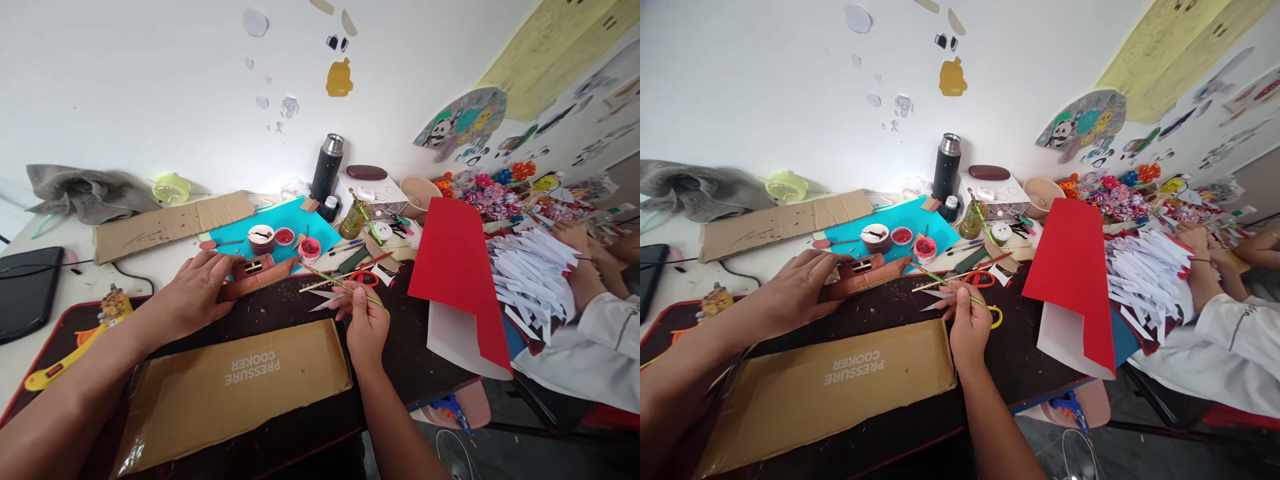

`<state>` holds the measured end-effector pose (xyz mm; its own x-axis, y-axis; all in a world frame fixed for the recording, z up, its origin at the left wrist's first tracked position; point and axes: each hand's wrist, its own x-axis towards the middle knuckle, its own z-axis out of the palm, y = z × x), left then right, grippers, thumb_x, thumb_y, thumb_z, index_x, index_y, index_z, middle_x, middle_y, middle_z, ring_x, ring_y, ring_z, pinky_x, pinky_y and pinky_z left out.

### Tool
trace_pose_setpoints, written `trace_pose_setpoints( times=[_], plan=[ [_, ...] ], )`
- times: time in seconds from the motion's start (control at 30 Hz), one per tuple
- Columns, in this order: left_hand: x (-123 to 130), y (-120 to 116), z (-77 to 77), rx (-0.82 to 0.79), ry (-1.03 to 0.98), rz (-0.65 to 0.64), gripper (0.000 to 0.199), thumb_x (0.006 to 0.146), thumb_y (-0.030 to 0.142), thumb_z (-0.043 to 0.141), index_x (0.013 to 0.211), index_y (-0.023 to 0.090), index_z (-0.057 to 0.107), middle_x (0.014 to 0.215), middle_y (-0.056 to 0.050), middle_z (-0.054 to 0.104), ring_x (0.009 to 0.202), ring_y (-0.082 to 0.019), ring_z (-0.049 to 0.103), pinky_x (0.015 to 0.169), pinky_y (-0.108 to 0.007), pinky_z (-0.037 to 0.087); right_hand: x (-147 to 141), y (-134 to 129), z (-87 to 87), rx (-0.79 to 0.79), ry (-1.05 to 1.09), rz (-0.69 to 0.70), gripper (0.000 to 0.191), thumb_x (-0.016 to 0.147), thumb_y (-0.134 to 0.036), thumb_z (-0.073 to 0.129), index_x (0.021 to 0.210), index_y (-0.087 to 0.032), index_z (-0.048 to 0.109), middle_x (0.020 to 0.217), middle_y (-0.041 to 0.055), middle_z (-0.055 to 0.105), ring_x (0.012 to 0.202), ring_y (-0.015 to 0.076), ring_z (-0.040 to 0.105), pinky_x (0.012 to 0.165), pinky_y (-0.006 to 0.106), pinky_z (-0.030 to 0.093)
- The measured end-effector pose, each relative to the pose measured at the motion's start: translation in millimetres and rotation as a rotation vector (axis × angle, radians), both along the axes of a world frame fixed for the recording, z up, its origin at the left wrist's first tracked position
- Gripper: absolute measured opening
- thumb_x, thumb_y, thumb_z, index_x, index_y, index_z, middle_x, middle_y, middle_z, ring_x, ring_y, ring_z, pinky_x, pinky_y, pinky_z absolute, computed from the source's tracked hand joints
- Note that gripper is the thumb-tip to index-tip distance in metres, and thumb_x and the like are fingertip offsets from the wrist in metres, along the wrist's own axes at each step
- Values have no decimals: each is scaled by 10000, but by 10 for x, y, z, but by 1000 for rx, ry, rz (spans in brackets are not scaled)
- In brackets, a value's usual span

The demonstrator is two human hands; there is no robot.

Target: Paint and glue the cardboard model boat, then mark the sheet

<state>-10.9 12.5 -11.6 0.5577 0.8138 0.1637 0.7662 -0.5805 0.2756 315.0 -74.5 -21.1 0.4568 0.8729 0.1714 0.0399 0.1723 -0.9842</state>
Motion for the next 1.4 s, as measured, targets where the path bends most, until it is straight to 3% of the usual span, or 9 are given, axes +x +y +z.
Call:
trace_pose_setpoints(
  times=[0.3, 0.67, 0.87, 1.07, 1.27, 1.4],
  plan=[
    [10, -38, 22, 21, -31, -30, 490, 907, 346, 639, 1382, 247, 564, 1330, -139, 699, 1308, -427, 582, 1102, -583, 466, 5, -39, 14, 2, -3, -17, 498, 1063, -653, 669, 1007, -175, 797, 899, 119, 874, 580, 201, 783, 446, 271, 562],
    [33, -41, 42, 6, -18, -31, 556, 852, 340, 694, 1388, 254, 574, 1314, -124, 710, 1267, -423, 608, 1070, -559, 474, -71, -81, 3, 46, -9, 100, 453, 1084, -611, 669, 991, -191, 812, 905, 111, 880, 594, 190, 788, 459, 258, 570],
    [10, -41, 11, -7, -34, -25, 524, 896, 346, 678, 1401, 263, 567, 1361, -126, 700, 1354, -423, 567, 1143, -581, 449, -43, -70, 11, 19, -12, 21, 477, 1074, -630, 666, 986, -182, 805, 867, 111, 870, 574, 202, 776, 451, 277, 565],
    [29, -52, 59, -23, -20, -8, 528, 865, 327, 703, 1367, 256, 558, 1335, -123, 694, 1262, -389, 621, 1097, -537, 478, -53, -74, 8, 13, -17, 64, 492, 1061, -647, 674, 990, -179, 808, 895, 125, 875, 601, 214, 787, 452, 285, 573],
    [36, -43, 65, -16, -38, -11, 626, 866, 301, 734, 1461, 277, 540, 1359, -116, 703, 1289, -380, 607, 1128, -529, 468, -11, -72, 6, -7, 18, -29, 517, 1049, -668, 684, 972, -168, 789, 866, 129, 867, 594, 212, 783, 454, 282, 566],
    [27, -41, 47, -13, -69, -16, 652, 853, 272, 741, 1475, 308, 550, 1378, -101, 706, 1297, -377, 609, 1129, -519, 472, -42, -102, 1, 12, 30, 18, 518, 1047, -674, 683, 962, -172, 782, 862, 127, 867, 598, 217, 786, 453, 284, 563]
  ],
)
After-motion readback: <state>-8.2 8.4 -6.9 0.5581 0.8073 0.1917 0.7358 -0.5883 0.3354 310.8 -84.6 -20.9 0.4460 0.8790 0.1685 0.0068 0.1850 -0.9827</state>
